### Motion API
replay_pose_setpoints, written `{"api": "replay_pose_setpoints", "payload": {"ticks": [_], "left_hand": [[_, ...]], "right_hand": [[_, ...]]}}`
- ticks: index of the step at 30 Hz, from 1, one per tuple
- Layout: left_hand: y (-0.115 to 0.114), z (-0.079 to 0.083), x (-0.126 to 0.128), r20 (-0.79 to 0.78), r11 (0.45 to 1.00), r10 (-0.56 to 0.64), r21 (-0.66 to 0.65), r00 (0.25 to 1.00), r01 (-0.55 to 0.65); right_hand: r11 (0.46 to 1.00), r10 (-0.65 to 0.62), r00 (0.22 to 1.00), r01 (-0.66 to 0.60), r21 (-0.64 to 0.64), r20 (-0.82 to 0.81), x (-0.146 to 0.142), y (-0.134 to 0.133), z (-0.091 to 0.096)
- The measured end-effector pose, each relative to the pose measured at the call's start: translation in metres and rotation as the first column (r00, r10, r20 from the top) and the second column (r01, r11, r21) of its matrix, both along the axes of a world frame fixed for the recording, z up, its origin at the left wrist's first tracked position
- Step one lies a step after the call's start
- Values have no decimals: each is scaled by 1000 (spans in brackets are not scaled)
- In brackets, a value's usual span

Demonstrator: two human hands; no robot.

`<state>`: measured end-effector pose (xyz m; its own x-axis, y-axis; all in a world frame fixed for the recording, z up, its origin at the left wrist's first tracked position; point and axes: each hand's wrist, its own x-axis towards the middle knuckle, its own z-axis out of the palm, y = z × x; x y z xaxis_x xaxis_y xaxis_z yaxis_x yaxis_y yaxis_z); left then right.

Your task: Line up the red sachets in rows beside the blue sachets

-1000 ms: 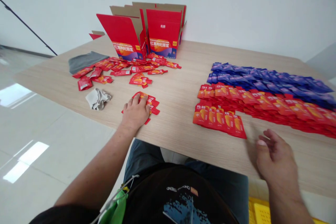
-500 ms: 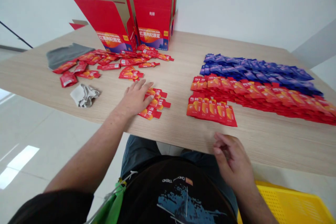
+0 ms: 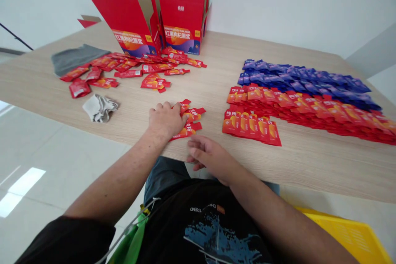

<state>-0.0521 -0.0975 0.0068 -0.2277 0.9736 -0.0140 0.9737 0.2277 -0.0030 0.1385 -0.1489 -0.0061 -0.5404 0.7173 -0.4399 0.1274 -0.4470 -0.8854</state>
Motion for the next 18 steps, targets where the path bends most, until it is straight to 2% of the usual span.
{"api": "replay_pose_setpoints", "payload": {"ticks": [3, 9, 11, 15, 18], "left_hand": [[5, 8, -9, 58, 996, -13, -83, 998, 18], [19, 5, -27, 222, 974, 43, -226, 974, 9], [21, 1, -29, 222, 976, 34, -219, 975, 16], [20, -5, -31, 232, 978, 53, -207, 971, -4], [14, -3, -32, 282, 984, 112, -168, 953, -66]], "right_hand": [[971, -187, 978, 170, -168, -88, -13, 8, 4], [857, -470, 872, 414, -308, -136, -31, 29, 9], [843, -482, 867, 419, -337, -128, -39, 36, 10], [892, -387, 915, 340, -299, -115, -56, 47, 11], [896, -380, 923, 352, -271, -59, -60, 51, 11]]}}
